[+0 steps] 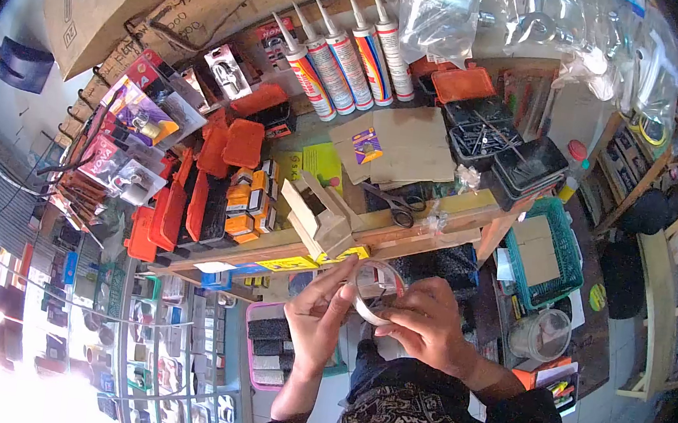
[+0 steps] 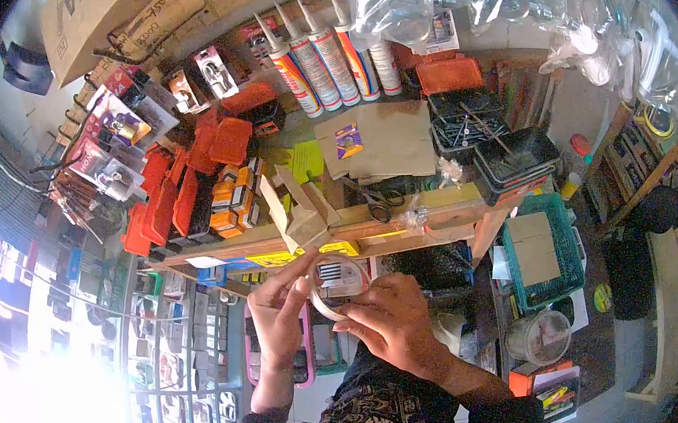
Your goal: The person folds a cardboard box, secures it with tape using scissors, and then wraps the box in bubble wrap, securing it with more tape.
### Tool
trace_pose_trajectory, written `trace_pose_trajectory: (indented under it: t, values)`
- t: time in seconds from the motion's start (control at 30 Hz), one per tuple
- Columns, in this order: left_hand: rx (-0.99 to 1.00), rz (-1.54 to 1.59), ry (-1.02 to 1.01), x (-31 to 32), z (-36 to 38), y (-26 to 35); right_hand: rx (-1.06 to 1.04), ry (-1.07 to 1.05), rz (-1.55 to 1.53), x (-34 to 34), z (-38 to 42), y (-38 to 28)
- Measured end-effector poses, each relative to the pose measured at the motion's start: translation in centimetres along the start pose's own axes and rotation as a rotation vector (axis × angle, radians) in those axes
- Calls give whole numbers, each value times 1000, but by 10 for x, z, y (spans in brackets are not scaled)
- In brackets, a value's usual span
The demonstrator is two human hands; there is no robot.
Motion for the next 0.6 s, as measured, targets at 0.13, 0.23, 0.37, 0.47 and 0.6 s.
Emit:
trace_pose_trajectory:
  t: [0.13,0.23,0.37,0.47,0.6]
  values:
    - [-41,283,35,0,7,-23,-10,-29,82,1,9,-2]
    - [-139,320,19,-1,11,-36,-34,-48,125,2,16,-1]
    - [-165,159,41,0,17,-46,-13,-64,133,4,28,3]
    - [-70,-43,56,2,22,-69,-10,-86,140,8,40,9]
    - [46,-246,50,14,38,-77,48,-136,77,24,67,20]
Point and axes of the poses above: each hand's wrist, its own z-axis away from the middle knuckle, its own x-axis out of the palm, y = z × x, the point moved 6 cm from there along -z, towards the middle knuckle, and after that the axes turned 2 degrees about y, right-handed, at the moved point
